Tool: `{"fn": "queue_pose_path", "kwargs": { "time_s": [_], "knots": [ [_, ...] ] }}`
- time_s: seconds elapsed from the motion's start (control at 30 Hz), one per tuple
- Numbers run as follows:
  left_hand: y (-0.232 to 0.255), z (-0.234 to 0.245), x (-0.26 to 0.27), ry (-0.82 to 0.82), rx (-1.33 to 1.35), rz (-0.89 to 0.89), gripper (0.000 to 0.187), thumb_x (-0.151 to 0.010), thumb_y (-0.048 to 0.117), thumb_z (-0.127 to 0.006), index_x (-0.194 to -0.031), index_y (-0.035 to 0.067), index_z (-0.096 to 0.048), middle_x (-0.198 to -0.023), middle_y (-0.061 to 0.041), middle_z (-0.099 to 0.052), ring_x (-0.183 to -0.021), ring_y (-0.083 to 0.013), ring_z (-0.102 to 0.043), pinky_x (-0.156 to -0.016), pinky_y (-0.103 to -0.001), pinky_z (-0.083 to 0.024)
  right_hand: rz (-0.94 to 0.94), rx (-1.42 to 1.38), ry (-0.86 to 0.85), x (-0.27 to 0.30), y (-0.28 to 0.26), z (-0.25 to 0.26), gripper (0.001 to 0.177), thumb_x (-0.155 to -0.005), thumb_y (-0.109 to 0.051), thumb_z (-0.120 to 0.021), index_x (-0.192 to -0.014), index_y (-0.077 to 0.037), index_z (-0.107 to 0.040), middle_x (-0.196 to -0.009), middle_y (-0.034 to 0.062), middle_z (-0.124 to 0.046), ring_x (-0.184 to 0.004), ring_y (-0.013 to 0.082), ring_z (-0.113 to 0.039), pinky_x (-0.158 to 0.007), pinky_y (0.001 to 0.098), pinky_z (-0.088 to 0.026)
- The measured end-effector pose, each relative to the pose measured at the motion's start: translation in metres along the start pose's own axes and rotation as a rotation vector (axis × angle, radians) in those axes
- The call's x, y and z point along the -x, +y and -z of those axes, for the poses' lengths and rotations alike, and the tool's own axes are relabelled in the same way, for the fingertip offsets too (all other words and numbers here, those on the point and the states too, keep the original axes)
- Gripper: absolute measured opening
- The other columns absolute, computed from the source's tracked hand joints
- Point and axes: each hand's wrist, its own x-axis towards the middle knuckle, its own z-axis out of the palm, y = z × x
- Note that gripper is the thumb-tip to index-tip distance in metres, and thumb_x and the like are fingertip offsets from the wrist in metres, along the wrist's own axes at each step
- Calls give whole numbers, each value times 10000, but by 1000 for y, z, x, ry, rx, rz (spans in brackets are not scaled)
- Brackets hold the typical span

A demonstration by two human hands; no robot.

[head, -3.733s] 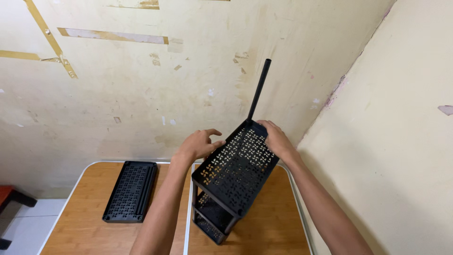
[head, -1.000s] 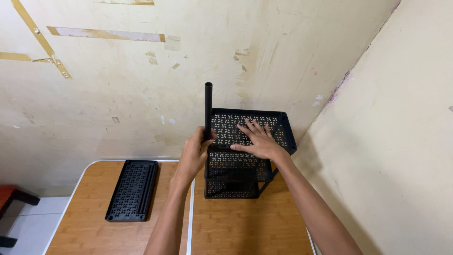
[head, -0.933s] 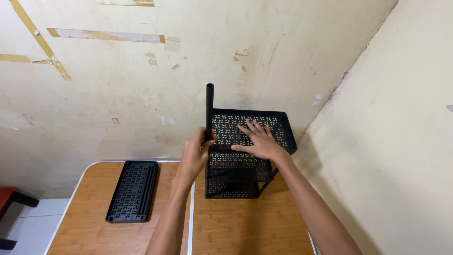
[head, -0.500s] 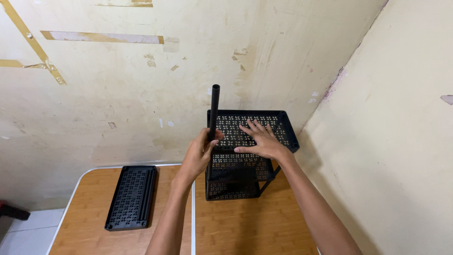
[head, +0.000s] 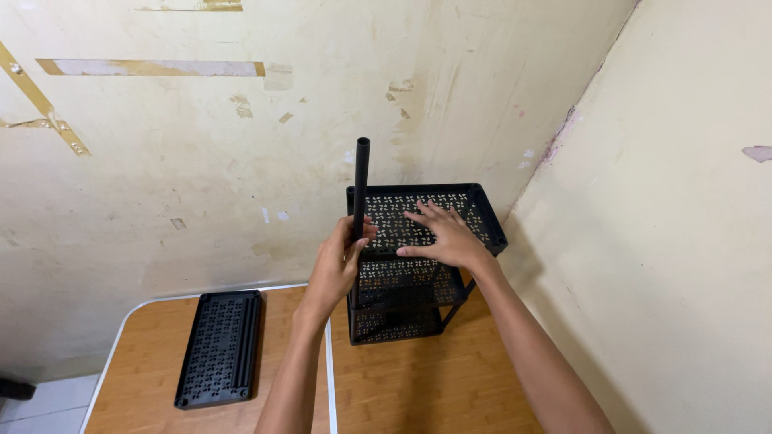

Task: The person assembles a small black plastic shelving unit by inserting vertical poles into the corners of perforated trays and stacking them. They repeatedly adjust and reposition the trays and poles to secure the structure on a wooden table.

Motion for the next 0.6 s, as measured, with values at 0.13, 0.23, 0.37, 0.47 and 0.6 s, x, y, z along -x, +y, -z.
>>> {"fn": "queue_pose_path", "kwargs": {
  "time_s": [0.13,0.23,0.37,0.47,0.6],
  "knots": [
    [0,-3,4,107,-134,59,216,-963,12,-654,-1164,-21,-581,-1014,-132,-769,-978,-226,-775,-854,-375,-626,20,76,25,1,0,-5,1105,-597,-933,-563,-1526,-346,-444,-1690,20,-218,-1569,228,-132,-1268,523,-90],
    [1,-4,1,112,-162,122,261,-935,40,-700,-1169,2,-593,-1007,-128,-770,-968,-230,-775,-844,-380,-634,7,95,36,1,1,-3,1095,-589,-931,-567,-1512,-350,-468,-1677,17,-253,-1561,229,-169,-1265,528,-123],
    [-1,3,0,-1,-95,13,284,-964,-23,-620,-1242,-15,-562,-1126,-167,-733,-1080,-275,-717,-910,-411,-586,24,96,70,7,-3,-1,1069,-597,-916,-598,-1488,-333,-505,-1662,20,-293,-1549,239,-214,-1257,536,-148],
    [-3,4,1,-32,-57,-6,284,-971,-60,-559,-1252,-19,-548,-1124,-163,-745,-1097,-264,-734,-912,-399,-589,60,96,153,14,-9,3,1005,-636,-887,-649,-1437,-285,-571,-1623,37,-369,-1511,274,-292,-1230,548,-229],
    [-5,1,6,41,-79,92,300,-959,-32,-615,-1248,-6,-540,-1063,-148,-760,-1042,-240,-768,-871,-368,-610,-11,55,167,27,-14,7,843,-657,-806,-679,-1314,-277,-661,-1424,54,-502,-1384,237,-490,-1147,476,-462]
  ]
}}
